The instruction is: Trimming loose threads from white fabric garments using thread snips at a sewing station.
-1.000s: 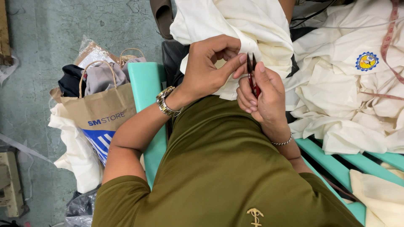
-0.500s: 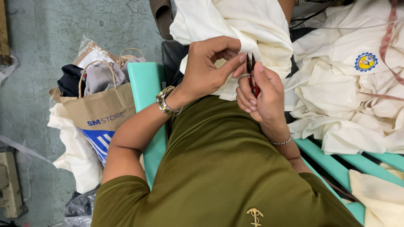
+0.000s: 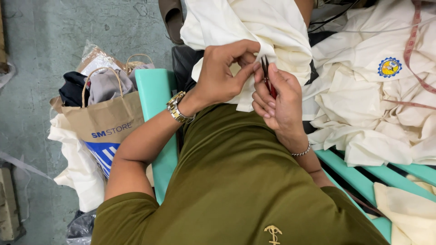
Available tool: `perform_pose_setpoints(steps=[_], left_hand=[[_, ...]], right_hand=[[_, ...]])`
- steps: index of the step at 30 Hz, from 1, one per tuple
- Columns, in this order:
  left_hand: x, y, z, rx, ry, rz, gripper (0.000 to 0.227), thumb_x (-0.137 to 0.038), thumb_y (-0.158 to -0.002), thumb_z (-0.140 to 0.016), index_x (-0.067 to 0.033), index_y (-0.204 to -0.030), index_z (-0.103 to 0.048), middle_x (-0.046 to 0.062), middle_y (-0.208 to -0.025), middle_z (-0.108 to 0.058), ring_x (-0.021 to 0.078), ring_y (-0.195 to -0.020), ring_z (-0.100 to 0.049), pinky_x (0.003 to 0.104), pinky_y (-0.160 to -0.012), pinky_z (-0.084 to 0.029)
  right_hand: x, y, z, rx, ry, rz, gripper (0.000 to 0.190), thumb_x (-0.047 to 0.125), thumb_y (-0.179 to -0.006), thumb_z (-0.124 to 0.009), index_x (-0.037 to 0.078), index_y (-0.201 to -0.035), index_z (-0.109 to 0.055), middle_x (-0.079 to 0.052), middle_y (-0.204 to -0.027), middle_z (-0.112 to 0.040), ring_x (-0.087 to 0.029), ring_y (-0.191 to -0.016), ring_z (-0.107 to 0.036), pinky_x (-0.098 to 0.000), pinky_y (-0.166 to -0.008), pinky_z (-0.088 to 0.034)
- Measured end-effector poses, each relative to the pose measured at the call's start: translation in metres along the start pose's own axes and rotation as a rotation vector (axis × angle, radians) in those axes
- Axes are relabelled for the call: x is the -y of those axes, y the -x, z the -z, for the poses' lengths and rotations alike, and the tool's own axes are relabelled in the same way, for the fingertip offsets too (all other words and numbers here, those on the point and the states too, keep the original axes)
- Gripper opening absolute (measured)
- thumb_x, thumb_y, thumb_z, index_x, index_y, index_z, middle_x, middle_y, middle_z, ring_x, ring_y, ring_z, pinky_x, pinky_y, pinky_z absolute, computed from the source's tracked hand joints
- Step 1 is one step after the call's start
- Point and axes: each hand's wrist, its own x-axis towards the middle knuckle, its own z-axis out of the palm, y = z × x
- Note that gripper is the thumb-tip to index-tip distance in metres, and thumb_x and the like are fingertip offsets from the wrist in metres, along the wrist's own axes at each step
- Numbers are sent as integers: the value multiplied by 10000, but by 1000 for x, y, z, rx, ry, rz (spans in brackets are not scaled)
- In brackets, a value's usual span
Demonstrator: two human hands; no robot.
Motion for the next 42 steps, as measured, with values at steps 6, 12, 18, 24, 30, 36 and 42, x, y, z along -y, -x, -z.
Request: perform_pose_setpoints(steps=[6, 12, 18, 24, 30, 36, 42], left_hand=[[-5, -1, -1, -7, 83, 26, 187, -1, -951, -716, -12, -1117, -629, 42, -806, -741, 83, -744, -665, 243, -765, -613], [-37, -6, 5, -29, 305, 114, 164, -125, -1017, -633, 37, -1027, -652, 100, -761, -708, 122, -719, -688, 226, -681, -620], [-34, -4, 3, -78, 250, 127, 136, -115, -1005, -654, 11, -964, -682, 64, -710, -711, 82, -678, -650, 207, -626, -600], [-33, -5, 2, -47, 392, 145, 140, -101, -1012, -638, 31, -973, -662, 107, -728, -708, 109, -683, -665, 233, -677, -615], [-19, -3, 0, -66, 357, 202, 145, -138, -954, -740, 1, -974, -706, 89, -847, -761, 63, -745, -665, 176, -622, -554], [1, -3, 5, -64, 414, 252, 75, -60, -915, -817, -21, -913, -753, 72, -772, -728, 37, -656, -615, 192, -537, -569], [-4, -5, 3, -85, 369, 239, 68, -50, -926, -804, 1, -916, -760, 83, -641, -674, 29, -570, -526, 196, -488, -490]], right_hand=[[5, -2, 5, 56, 13, 8, 395, 358, -1059, -477, 9, -901, -572, 25, -443, -242, -63, -329, -176, -204, -305, -159], [5, -1, 0, 60, 135, 153, 424, 370, -1078, -442, -7, -918, -554, 19, -523, -285, -56, -345, -219, -198, -330, -209], [0, 1, -5, 54, 166, 179, 421, 385, -1076, -445, 6, -925, -549, 23, -529, -262, -60, -364, -206, -202, -353, -209], [-6, -1, -6, 8, 195, 226, 404, 376, -1073, -454, 43, -847, -489, 21, -483, -218, -62, -362, -164, -207, -345, -184], [-11, -3, 0, 43, 215, 266, 391, 362, -1079, -464, 60, -830, -470, 13, -497, -222, -67, -386, -136, -221, -347, -172], [-29, -14, 15, 96, 141, 370, 408, 226, -1122, -421, -40, -832, -526, 19, -451, -228, -36, -313, -235, -186, -289, -320], [-29, -16, 15, 109, 159, 375, 407, 221, -1125, -407, -35, -831, -522, 23, -446, -220, -33, -317, -224, -184, -289, -329]])
